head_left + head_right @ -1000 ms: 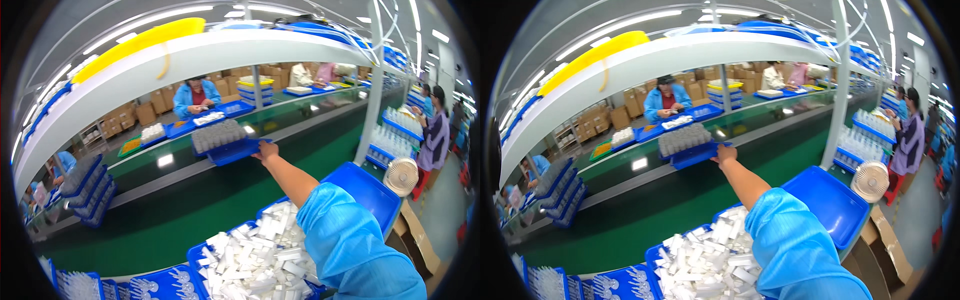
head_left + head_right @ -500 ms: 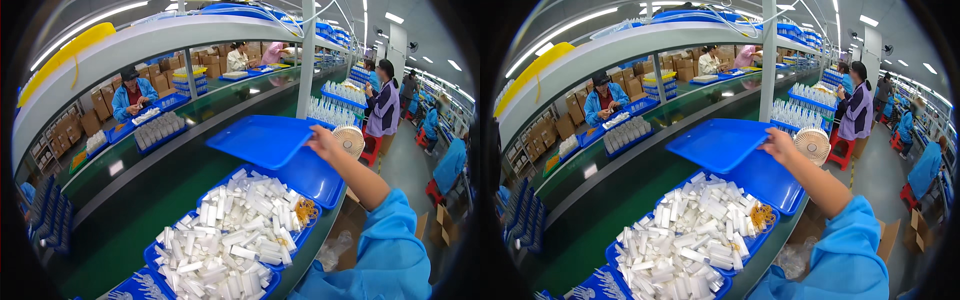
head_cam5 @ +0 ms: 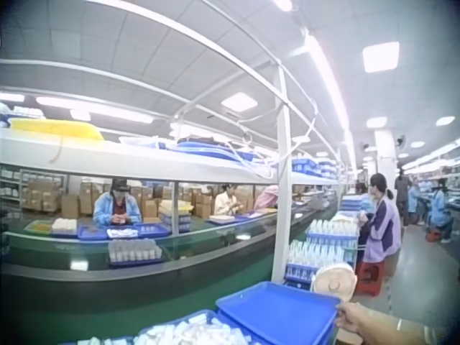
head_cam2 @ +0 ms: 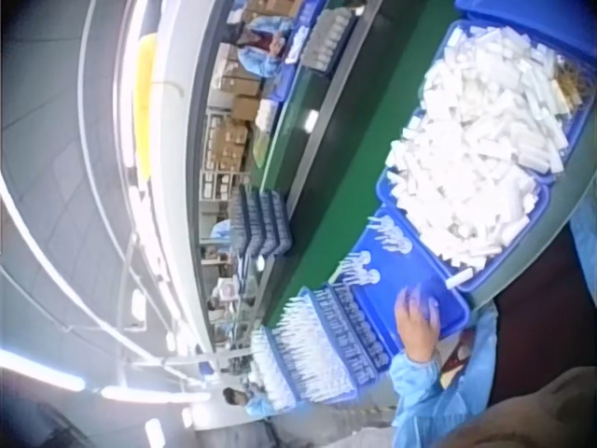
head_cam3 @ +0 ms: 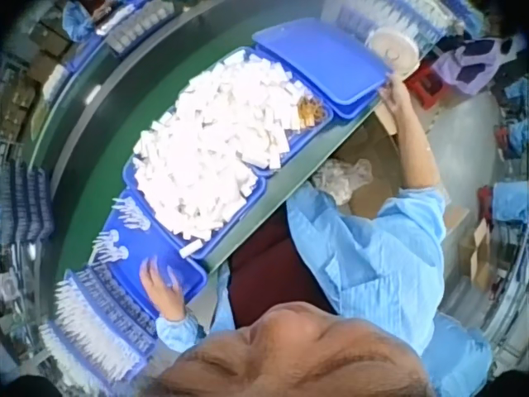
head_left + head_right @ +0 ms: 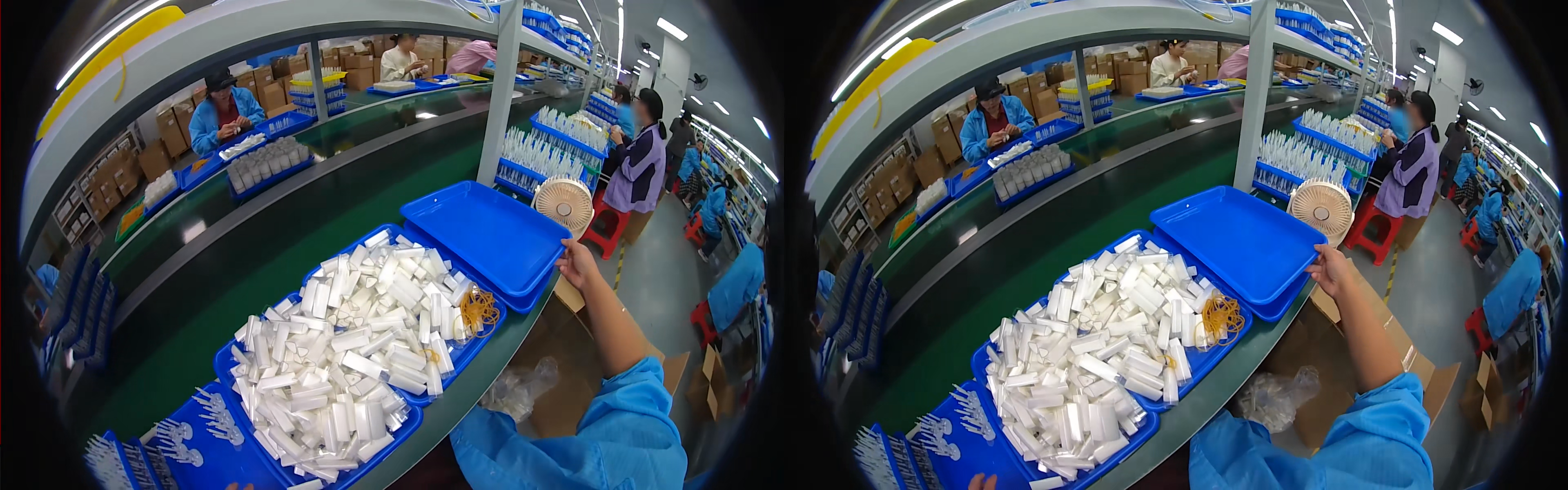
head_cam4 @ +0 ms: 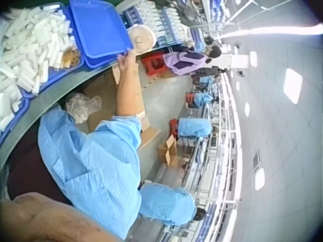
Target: The recorder is assembling small white plastic syringe or pump components, attaching a rubber band, and placing them into a tray.
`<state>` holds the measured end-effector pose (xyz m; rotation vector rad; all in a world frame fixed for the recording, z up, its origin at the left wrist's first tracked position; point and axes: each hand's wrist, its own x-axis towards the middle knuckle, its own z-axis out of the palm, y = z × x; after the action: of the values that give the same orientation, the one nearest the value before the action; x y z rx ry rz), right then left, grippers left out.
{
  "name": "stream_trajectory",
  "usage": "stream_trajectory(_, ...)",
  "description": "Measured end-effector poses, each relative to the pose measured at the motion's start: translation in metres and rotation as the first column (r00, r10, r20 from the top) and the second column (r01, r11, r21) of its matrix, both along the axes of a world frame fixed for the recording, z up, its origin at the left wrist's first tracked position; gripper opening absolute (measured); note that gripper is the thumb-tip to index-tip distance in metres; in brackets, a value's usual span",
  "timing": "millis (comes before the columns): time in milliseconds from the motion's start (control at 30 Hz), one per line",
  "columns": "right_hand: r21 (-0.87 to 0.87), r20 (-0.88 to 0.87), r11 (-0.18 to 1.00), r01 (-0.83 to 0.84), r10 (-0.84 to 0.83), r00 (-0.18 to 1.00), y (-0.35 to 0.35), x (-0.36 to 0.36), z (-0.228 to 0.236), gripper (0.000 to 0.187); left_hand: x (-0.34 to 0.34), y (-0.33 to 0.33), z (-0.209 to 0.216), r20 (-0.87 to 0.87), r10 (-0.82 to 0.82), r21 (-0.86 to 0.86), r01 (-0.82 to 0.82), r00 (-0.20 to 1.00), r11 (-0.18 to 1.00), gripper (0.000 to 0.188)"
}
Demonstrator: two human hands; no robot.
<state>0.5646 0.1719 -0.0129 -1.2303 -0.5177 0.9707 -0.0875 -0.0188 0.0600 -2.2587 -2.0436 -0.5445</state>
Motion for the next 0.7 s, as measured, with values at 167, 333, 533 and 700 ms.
stream_trajectory(167, -0.369, 0.207, 0.929, 0.035, 0.046, 0.977, -0.005, 0.009, -0.001, 0.021, -0.026, 0.008, 0.002, -0.102, 0.017, -0.024, -0.020, 0.995, 1.000, 0.041)
stream_trajectory(333, -0.506, 0.674, 0.827, 0.244, 0.203, 0.710, -0.007, 0.045, -0.018, 0.041, -0.046, 0.029, -0.006, -0.136, -0.014, 0.000, 0.015, 0.991, 1.000, 0.044)
stream_trajectory(533, -0.083, 0.995, 0.919, 0.386, 0.056, 0.079, -0.006, -0.082, 0.060, 0.042, -0.038, 0.074, -0.027, -0.160, -0.041, -0.041, 0.035, 0.986, 0.999, 0.048)
stream_trajectory(700, -0.013, 0.994, 0.966, -0.259, 0.042, 0.106, 0.038, -0.176, 0.044, 0.041, -0.052, 0.096, -0.054, -0.195, 0.045, -0.043, -0.054, 0.980, 0.998, 0.046)
